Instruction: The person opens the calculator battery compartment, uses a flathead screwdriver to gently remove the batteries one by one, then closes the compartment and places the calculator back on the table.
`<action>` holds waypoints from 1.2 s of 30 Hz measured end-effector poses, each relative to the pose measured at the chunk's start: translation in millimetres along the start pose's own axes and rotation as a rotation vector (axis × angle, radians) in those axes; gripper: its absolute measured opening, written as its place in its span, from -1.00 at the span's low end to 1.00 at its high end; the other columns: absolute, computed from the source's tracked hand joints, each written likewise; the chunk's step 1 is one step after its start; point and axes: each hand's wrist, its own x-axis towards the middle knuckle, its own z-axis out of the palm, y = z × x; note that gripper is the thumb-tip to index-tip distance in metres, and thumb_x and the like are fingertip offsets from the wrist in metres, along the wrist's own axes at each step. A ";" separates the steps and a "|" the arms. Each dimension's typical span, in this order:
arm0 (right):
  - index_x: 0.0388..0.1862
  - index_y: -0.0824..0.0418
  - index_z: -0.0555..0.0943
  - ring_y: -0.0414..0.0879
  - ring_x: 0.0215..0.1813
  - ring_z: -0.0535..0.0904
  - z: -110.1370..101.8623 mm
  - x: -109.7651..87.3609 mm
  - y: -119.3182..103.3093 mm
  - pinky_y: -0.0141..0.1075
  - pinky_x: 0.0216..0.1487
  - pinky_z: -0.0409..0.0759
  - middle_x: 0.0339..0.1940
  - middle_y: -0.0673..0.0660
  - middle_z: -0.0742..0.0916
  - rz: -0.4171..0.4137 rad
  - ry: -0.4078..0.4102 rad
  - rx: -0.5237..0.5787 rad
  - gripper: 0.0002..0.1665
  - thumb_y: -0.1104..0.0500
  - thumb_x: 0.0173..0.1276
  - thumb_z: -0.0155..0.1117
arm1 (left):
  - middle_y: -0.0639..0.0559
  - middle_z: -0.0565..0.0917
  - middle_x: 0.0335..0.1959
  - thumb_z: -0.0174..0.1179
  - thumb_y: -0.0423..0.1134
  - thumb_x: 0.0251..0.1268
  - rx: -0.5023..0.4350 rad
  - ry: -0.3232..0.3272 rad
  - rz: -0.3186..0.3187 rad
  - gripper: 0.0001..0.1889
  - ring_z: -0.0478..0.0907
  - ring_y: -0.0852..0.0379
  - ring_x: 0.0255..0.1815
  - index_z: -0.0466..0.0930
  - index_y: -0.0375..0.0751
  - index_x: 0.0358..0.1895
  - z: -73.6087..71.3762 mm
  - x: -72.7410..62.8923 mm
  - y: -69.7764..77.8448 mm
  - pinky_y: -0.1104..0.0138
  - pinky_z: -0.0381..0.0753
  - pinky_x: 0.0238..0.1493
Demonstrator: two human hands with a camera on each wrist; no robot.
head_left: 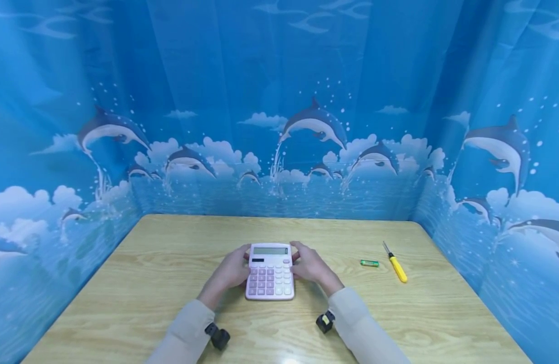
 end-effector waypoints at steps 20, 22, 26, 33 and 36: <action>0.53 0.40 0.30 0.02 -0.12 0.72 2.3 4.1 2.0 -0.30 -0.24 0.79 0.05 0.38 0.73 -0.045 0.042 0.041 -0.11 0.52 0.20 0.33 | -0.31 0.58 0.32 0.19 -0.57 0.22 -0.019 0.025 -0.005 -0.22 0.56 -0.24 0.30 0.22 -0.32 0.56 0.7 2.1 -1.2 -0.09 0.56 0.35; 0.53 0.41 0.30 0.01 -0.14 0.72 2.3 4.2 2.7 -0.30 -0.25 0.78 0.04 0.38 0.74 -0.051 0.043 0.041 -0.12 0.52 0.20 0.32 | -0.31 0.59 0.32 0.19 -0.57 0.22 -0.020 0.028 -0.007 -0.22 0.55 -0.25 0.32 0.22 -0.32 0.56 1.5 2.2 -1.3 -0.11 0.54 0.38; 0.54 0.39 0.29 -0.02 -0.16 0.71 2.8 3.8 2.9 -0.30 -0.24 0.78 0.04 0.38 0.73 -0.047 0.039 0.042 -0.13 0.51 0.22 0.30 | -0.31 0.59 0.32 0.19 -0.56 0.22 -0.015 0.026 -0.007 -0.22 0.55 -0.26 0.32 0.23 -0.32 0.56 1.9 3.0 -2.4 -0.13 0.53 0.39; 0.57 0.35 0.27 -0.07 -0.24 0.71 2.5 3.3 1.8 -0.31 -0.24 0.78 0.09 0.39 0.70 -0.016 0.021 0.060 -0.23 0.38 0.41 0.25 | -0.32 0.58 0.33 0.14 -0.47 0.31 -0.020 0.031 -0.009 -0.30 0.55 -0.26 0.32 0.24 -0.31 0.55 0.7 2.8 -3.2 -0.13 0.52 0.39; 0.59 0.32 0.25 -0.07 -0.23 0.72 1.0 2.1 1.0 -0.30 -0.21 0.79 0.13 0.40 0.68 -0.002 0.014 0.057 -0.27 0.30 0.49 0.21 | -0.36 0.57 0.33 0.13 -0.39 0.37 -0.021 0.037 0.007 -0.34 0.53 -0.31 0.35 0.25 -0.34 0.54 -2.2 1.0 -4.7 -0.16 0.48 0.43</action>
